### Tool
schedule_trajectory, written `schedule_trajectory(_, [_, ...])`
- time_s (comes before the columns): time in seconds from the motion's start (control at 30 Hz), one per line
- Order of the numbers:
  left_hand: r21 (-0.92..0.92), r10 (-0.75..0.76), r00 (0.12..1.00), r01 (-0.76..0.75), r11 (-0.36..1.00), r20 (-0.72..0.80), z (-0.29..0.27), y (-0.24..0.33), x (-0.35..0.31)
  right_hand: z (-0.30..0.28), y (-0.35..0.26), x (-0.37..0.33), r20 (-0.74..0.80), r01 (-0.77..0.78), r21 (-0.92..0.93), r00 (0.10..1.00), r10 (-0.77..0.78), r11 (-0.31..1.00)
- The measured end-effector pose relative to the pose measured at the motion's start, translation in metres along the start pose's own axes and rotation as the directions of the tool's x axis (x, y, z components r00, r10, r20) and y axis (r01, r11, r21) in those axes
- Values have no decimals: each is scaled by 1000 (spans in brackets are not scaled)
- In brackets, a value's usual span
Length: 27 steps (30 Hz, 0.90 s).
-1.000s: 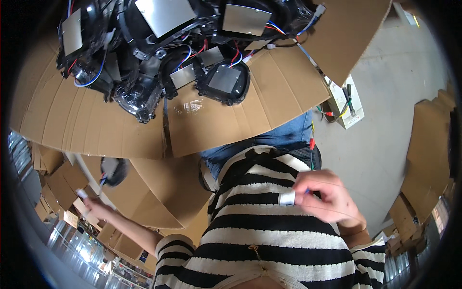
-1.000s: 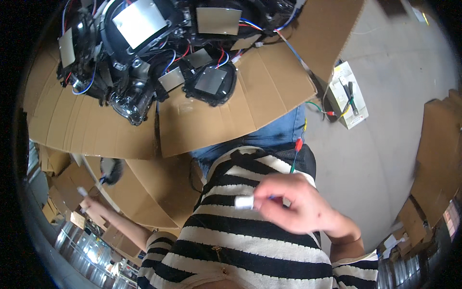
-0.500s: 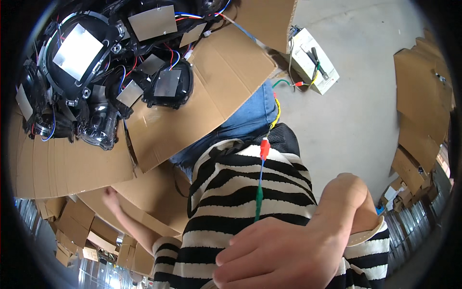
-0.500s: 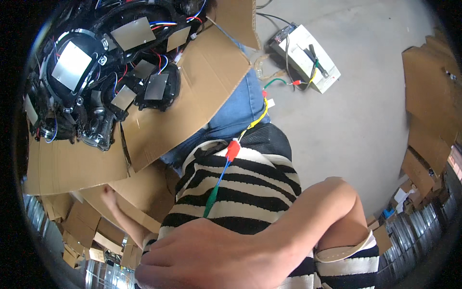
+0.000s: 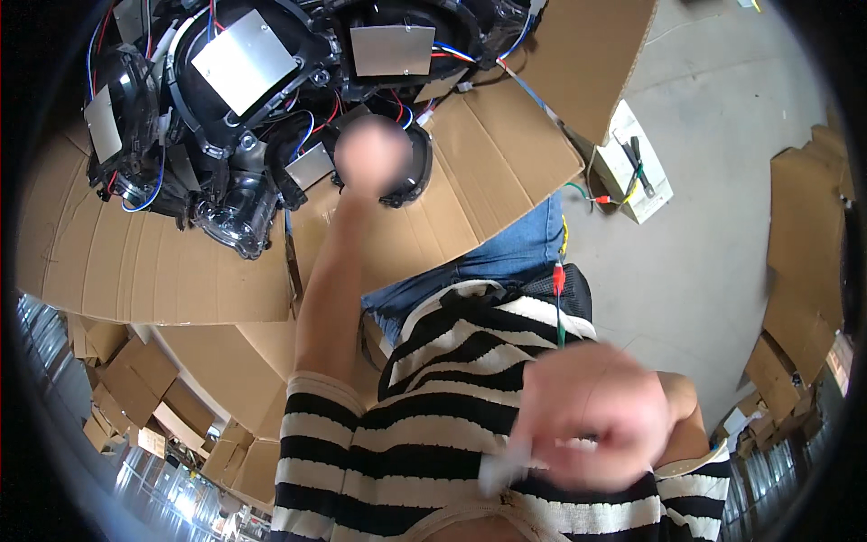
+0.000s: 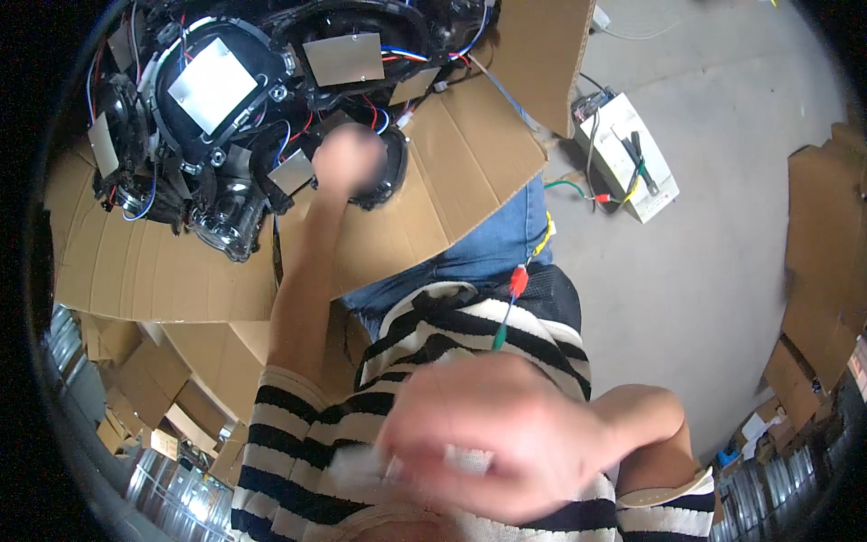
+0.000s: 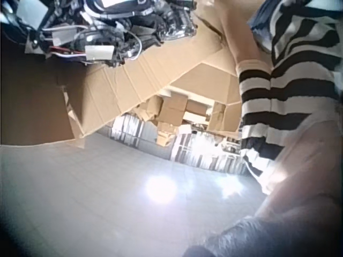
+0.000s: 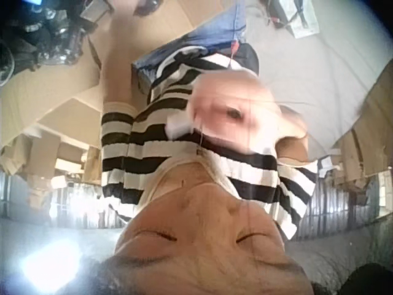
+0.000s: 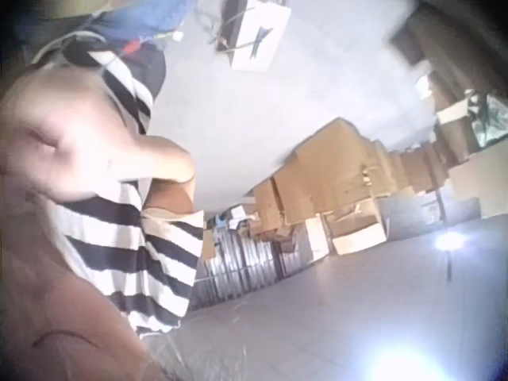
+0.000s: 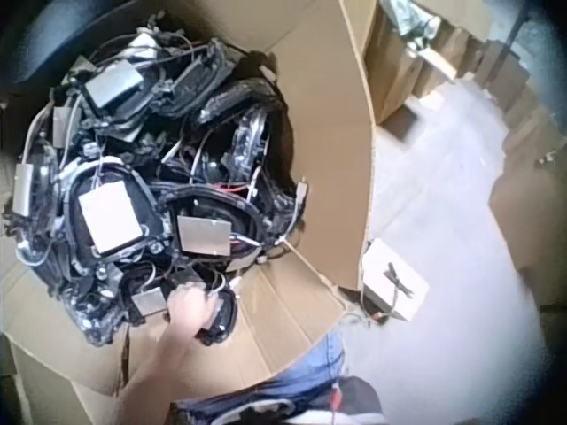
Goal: The person repeatedly picks up black plastic electronic components with attached wires from a cardboard box. They connect white plastic connectors to the wires on each component and then place the assembled units back into the box. The process is repeated for multiple units throughout the clip.
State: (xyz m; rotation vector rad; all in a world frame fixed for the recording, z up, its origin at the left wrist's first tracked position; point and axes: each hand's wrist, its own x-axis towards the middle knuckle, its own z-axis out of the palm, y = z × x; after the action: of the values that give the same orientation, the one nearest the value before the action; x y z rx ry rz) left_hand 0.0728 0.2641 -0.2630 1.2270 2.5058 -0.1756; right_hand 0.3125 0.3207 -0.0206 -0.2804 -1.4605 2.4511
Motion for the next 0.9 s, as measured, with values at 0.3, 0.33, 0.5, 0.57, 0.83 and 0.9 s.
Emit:
schedule_trajectory(0.3, [-279, 270, 948, -309, 909, -169, -21, 8, -9, -23, 23, -24, -251, -384, -61, 900, 358, 921])
schedule_trajectory(0.33, [-498, 248, 913, -387, 776, -323, -20, 2, -19, -24, 26, -25, -265, -387, -57, 894, 360, 920])
schedule_trajectory(0.5, [-913, -88, 995, -81, -399, -50, -45, 20, -81, -28, 35, -19, -248, -445, -126, 879, 406, 887])
schedule_trajectory(0.57, [-848, -47, 993, -115, -518, -105, -47, 44, -93, -29, 38, -17, -252, -447, -128, 878, 407, 885])
schedule_trajectory(0.83, [-738, -347, 937, -262, -622, -39, -49, 47, -108, -27, 36, -18, -304, -458, -90, 858, 414, 884])
schedule_trajectory(0.9, [-759, -382, 921, -196, -621, 75, -34, 21, -129, -26, 40, -18, -299, -457, -93, 860, 413, 885])
